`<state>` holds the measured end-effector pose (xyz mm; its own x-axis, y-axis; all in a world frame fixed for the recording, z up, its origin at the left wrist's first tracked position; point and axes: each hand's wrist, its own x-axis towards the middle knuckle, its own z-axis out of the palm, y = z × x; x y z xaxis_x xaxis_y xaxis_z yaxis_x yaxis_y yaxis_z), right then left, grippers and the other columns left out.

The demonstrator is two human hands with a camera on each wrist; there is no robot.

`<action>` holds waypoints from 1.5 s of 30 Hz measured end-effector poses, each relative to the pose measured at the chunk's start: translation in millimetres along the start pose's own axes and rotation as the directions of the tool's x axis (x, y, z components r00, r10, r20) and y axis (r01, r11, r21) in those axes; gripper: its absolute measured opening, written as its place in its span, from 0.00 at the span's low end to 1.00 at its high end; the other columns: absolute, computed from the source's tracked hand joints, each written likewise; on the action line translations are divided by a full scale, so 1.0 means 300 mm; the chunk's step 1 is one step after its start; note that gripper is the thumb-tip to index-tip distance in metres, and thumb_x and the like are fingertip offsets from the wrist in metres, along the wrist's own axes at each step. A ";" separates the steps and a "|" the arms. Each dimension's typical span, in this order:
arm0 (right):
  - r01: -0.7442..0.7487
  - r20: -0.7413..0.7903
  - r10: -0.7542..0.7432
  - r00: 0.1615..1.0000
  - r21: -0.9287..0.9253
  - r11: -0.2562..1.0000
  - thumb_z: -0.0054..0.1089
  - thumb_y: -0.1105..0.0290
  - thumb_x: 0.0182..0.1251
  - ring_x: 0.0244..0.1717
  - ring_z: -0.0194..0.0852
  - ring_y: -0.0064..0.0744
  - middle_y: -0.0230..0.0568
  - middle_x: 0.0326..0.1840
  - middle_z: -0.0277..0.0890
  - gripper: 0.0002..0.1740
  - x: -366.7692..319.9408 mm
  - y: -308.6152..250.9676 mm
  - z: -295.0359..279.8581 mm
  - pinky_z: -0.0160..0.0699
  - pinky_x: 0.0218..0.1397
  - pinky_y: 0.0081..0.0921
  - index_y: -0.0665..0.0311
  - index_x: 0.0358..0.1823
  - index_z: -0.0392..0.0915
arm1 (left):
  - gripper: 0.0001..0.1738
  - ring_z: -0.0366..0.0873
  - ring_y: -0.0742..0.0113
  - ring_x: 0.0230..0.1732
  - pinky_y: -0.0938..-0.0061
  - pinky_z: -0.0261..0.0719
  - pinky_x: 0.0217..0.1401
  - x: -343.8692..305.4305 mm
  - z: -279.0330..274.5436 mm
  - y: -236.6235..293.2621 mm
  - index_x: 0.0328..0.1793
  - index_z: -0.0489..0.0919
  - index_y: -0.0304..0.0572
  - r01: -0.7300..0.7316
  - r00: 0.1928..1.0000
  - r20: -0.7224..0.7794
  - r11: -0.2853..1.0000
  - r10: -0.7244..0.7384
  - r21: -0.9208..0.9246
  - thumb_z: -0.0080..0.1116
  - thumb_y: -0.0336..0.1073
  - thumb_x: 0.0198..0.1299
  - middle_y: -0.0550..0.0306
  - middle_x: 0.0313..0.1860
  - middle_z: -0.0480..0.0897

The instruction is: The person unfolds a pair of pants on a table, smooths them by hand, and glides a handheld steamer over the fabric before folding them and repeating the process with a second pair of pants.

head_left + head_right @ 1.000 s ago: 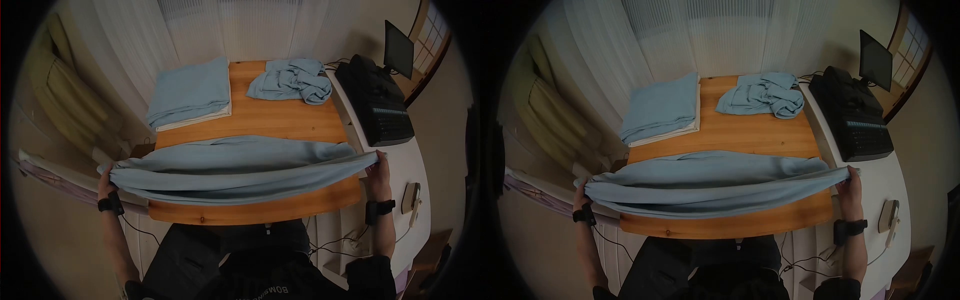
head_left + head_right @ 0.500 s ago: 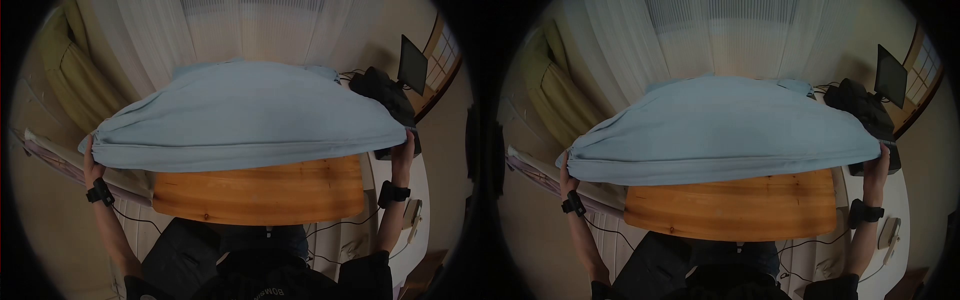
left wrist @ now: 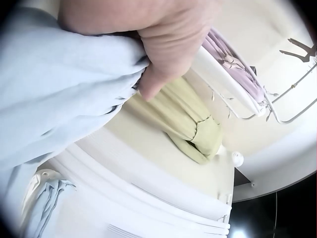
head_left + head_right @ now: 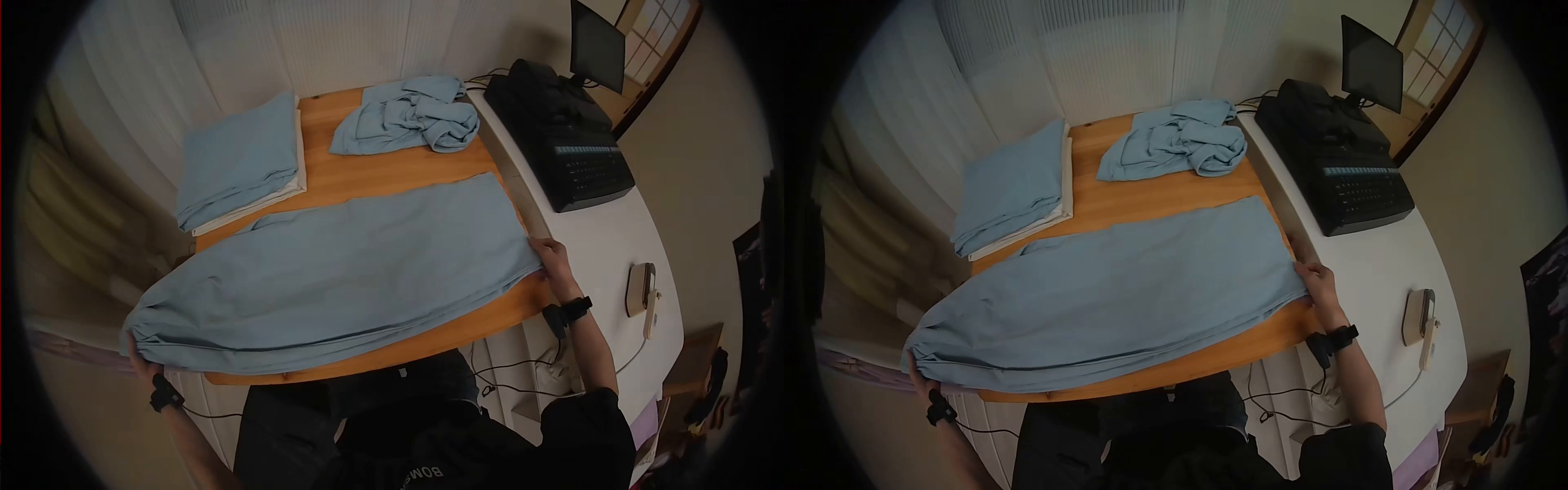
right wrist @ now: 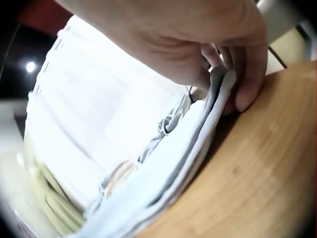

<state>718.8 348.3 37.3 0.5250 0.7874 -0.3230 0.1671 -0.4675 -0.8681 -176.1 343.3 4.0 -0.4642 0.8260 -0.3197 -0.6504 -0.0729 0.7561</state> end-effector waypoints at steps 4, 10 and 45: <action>0.436 -0.056 -0.615 0.787 -0.655 0.617 0.66 0.60 0.66 0.30 0.86 0.38 0.46 0.36 0.85 0.18 0.109 0.121 0.039 0.83 0.35 0.31 0.64 0.51 0.82 | 0.37 0.69 0.51 0.74 0.56 0.66 0.78 0.071 -0.164 0.016 0.75 0.70 0.37 -0.237 0.963 0.174 0.951 0.204 0.198 0.60 0.55 0.69 0.51 0.75 0.72; 0.322 -0.001 -0.467 0.884 -0.721 0.613 0.67 0.67 0.62 0.42 0.85 0.47 0.46 0.43 0.85 0.10 0.007 0.002 0.049 0.84 0.43 0.39 0.64 0.42 0.82 | 0.38 0.68 0.51 0.75 0.55 0.64 0.79 0.025 -0.061 0.008 0.76 0.69 0.39 0.020 1.000 -0.019 1.000 -0.020 0.024 0.60 0.55 0.68 0.51 0.75 0.71; 0.192 -0.101 -0.456 0.884 -0.812 0.552 0.75 0.54 0.59 0.34 0.85 0.49 0.47 0.31 0.84 0.23 -0.224 0.143 0.002 0.83 0.36 0.40 0.67 0.41 0.79 | 0.31 0.71 0.54 0.72 0.59 0.66 0.77 0.001 0.011 0.074 0.72 0.72 0.34 -0.045 0.994 -0.092 0.995 0.054 0.090 0.60 0.48 0.71 0.50 0.71 0.76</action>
<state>690.3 275.6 21.4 0.4726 0.8687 0.1484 0.8701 -0.4333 -0.2348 -188.7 343.8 22.8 -0.5520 0.7658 -0.3300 -0.5718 -0.0596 0.8182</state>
